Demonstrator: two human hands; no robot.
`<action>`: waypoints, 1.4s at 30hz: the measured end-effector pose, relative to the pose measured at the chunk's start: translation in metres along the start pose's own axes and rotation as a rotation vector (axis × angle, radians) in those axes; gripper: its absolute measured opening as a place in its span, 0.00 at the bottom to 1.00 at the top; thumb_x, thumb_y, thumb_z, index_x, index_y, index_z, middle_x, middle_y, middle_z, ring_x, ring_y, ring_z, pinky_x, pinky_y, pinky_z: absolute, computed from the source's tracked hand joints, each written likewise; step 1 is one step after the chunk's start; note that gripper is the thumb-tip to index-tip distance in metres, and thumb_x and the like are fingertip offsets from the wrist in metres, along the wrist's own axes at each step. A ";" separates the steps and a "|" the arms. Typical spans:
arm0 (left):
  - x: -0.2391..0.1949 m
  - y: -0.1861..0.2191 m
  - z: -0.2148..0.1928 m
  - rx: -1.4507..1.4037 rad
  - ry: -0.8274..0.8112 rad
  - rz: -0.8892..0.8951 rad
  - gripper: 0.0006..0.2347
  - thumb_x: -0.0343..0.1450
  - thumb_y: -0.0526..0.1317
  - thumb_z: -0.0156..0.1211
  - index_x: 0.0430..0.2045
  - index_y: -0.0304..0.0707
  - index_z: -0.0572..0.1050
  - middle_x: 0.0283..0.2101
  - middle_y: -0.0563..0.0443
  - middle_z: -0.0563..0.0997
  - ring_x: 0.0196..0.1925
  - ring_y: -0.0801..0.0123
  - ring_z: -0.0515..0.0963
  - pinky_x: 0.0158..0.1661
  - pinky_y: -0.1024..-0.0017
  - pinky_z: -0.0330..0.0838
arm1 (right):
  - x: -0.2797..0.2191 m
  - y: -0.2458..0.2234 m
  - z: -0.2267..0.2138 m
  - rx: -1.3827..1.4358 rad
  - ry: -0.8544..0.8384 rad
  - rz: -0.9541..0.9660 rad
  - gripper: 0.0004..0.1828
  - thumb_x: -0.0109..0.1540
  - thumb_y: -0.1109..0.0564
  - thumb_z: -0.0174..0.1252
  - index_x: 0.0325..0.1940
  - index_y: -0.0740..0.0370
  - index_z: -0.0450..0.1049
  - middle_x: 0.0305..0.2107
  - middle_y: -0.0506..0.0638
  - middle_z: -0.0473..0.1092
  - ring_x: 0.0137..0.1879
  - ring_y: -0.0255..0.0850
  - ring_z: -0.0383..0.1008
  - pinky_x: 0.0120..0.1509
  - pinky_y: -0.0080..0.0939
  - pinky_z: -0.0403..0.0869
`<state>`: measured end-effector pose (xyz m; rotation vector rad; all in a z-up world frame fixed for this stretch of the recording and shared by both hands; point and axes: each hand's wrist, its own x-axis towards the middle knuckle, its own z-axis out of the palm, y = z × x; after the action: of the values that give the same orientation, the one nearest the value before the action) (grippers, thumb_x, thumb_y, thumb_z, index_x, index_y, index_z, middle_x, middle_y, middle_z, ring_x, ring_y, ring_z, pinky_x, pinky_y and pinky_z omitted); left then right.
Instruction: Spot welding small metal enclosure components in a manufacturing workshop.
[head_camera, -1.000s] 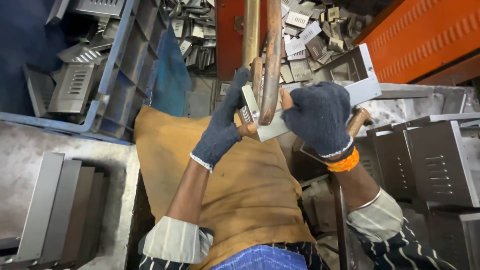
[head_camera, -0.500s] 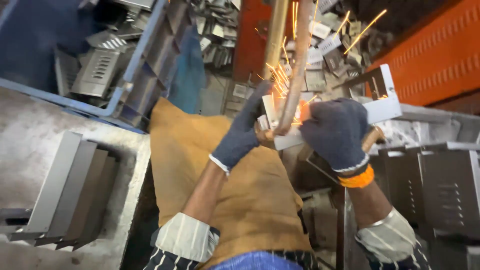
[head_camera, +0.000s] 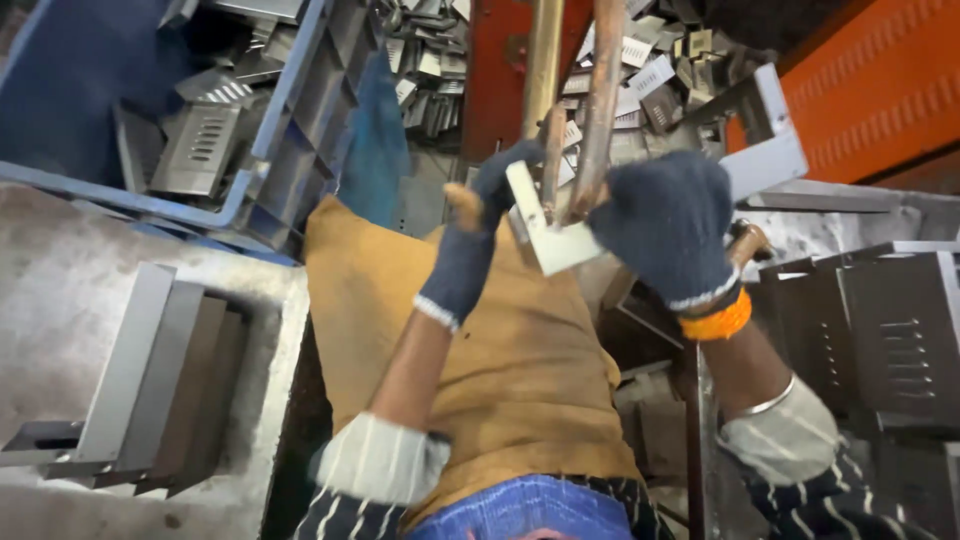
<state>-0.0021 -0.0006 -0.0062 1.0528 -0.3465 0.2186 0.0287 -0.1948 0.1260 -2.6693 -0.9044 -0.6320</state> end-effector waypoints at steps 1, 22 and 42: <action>-0.015 0.001 -0.002 -0.005 0.000 -0.003 0.34 0.75 0.65 0.45 0.66 0.34 0.68 0.66 0.47 0.73 0.73 0.63 0.69 0.75 0.63 0.57 | -0.010 -0.006 -0.004 -0.004 -0.005 0.003 0.10 0.52 0.53 0.65 0.19 0.58 0.75 0.14 0.59 0.64 0.24 0.56 0.69 0.33 0.53 0.66; -0.119 0.013 -0.044 0.537 0.622 0.048 0.20 0.78 0.43 0.60 0.16 0.30 0.69 0.20 0.57 0.71 0.25 0.75 0.66 0.27 0.71 0.62 | -0.109 -0.043 -0.026 0.935 0.108 0.466 0.07 0.68 0.62 0.56 0.46 0.70 0.73 0.36 0.46 0.68 0.44 0.32 0.68 0.49 0.33 0.69; 0.065 0.106 0.007 1.582 -0.296 0.222 0.19 0.67 0.52 0.67 0.07 0.40 0.79 0.11 0.42 0.71 0.14 0.52 0.71 0.23 0.56 0.66 | -0.058 -0.039 0.052 1.672 0.067 0.406 0.44 0.64 0.62 0.62 0.80 0.64 0.48 0.70 0.52 0.60 0.72 0.43 0.67 0.76 0.44 0.70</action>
<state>0.0204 0.0454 0.1073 2.6263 -0.5624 0.5751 -0.0206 -0.1755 0.0570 -1.1855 -0.4170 0.1771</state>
